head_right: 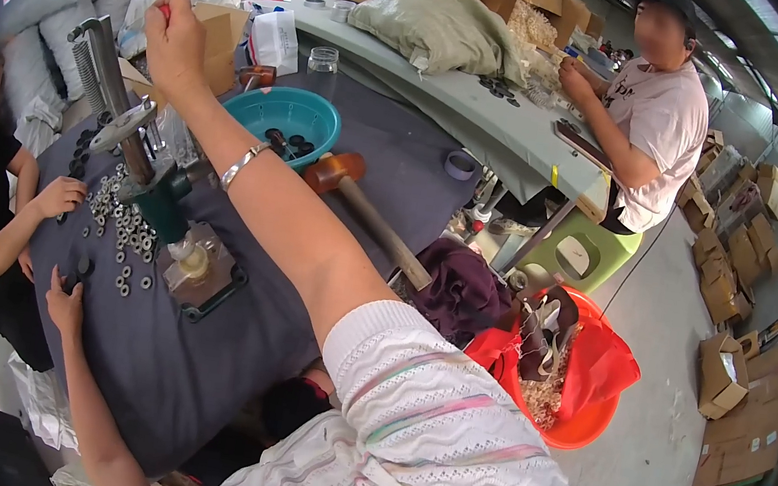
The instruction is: The person joins metal washers with black rubber rings using a manual hand press at a workshop table.
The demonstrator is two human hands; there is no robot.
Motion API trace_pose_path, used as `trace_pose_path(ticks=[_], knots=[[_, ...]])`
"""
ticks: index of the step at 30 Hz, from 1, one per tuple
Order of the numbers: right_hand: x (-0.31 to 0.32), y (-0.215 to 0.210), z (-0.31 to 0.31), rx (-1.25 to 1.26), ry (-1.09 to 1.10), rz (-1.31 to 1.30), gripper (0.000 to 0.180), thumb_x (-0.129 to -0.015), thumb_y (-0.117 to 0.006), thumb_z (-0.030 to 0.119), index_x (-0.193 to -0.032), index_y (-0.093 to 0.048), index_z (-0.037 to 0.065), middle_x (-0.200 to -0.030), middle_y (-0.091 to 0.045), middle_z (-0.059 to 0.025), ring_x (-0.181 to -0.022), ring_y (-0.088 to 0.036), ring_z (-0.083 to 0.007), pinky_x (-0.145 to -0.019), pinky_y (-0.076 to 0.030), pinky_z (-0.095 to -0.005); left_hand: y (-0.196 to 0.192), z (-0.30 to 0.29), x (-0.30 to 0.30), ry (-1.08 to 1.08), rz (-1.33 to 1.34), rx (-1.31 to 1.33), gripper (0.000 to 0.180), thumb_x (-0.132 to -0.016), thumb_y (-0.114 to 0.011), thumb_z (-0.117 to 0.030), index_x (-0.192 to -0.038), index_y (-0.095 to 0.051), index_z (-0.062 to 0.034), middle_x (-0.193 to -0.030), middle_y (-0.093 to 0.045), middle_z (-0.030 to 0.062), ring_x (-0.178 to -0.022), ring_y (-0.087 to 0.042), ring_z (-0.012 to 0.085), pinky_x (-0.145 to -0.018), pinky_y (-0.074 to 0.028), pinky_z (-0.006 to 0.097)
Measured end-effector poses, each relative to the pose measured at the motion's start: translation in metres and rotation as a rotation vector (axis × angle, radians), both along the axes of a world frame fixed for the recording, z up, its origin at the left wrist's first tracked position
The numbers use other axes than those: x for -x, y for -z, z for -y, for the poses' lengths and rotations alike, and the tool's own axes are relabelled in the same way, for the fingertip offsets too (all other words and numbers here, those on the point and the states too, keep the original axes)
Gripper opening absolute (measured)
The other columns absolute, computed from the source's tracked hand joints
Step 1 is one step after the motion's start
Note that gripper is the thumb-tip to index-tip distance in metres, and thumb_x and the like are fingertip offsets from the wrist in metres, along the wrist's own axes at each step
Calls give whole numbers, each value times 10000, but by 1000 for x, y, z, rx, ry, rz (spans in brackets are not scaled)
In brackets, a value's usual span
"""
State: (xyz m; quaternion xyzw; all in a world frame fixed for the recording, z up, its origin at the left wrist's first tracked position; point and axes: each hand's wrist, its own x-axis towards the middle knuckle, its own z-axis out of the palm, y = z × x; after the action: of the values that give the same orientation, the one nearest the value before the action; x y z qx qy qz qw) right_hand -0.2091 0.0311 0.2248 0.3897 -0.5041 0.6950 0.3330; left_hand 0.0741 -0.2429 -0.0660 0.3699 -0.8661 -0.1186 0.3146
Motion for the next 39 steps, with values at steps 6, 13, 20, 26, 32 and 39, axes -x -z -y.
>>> trace_pose_path(ticks=[6,13,20,26,32,39], knots=[[-49,-42,-28,-203,2,233,207,-951,-494,182,-1011,-593,10,-731,-533,-73,-695,-509,-170,-664,-441,-335,-42,-52,-21,-47,-180,17,604,-779,-737,-279,-1314,-540,-78,-1048,-693,162,-924,-666,346,-823,-511,411],[16,-6,-7,-46,-191,-25,165,-949,-507,156,-904,-586,18,-708,-518,-8,-646,-470,-88,-578,-384,-254,-70,-157,-11,300,-444,-298,788,-694,-804,-42,-1398,-450,-72,-930,-696,129,-749,-626,176,-733,-525,314],[17,-1,-1,-35,-190,-44,153,-945,-497,137,-921,-582,12,-719,-516,-14,-669,-478,-105,-607,-393,-258,-72,-249,39,615,-354,-422,879,-670,-802,-33,-1439,-380,-90,-980,-645,140,-876,-623,283,-798,-518,378],[13,-2,-5,-57,-198,-72,163,-942,-495,142,-890,-583,14,-727,-512,-16,-685,-475,-111,-624,-394,-266,-71,-258,69,616,-358,-303,880,-672,-794,-51,-1439,-366,-81,-952,-620,167,-866,-610,327,-770,-503,418],[-9,-8,-11,-63,-299,40,164,-950,-512,175,-860,-578,55,-703,-496,11,-601,-446,-69,-526,-361,-232,-59,-253,74,581,-346,-295,901,-659,-808,-84,-1440,-359,-66,-965,-614,163,-883,-600,321,-784,-493,411],[-49,-6,-55,122,-481,180,172,-976,-545,267,-901,-565,114,-680,-487,42,-502,-401,-29,-410,-293,-185,-58,-252,77,651,-377,-403,1006,-617,-845,-113,-1459,-302,-21,-1012,-644,126,-902,-613,286,-818,-500,393]])
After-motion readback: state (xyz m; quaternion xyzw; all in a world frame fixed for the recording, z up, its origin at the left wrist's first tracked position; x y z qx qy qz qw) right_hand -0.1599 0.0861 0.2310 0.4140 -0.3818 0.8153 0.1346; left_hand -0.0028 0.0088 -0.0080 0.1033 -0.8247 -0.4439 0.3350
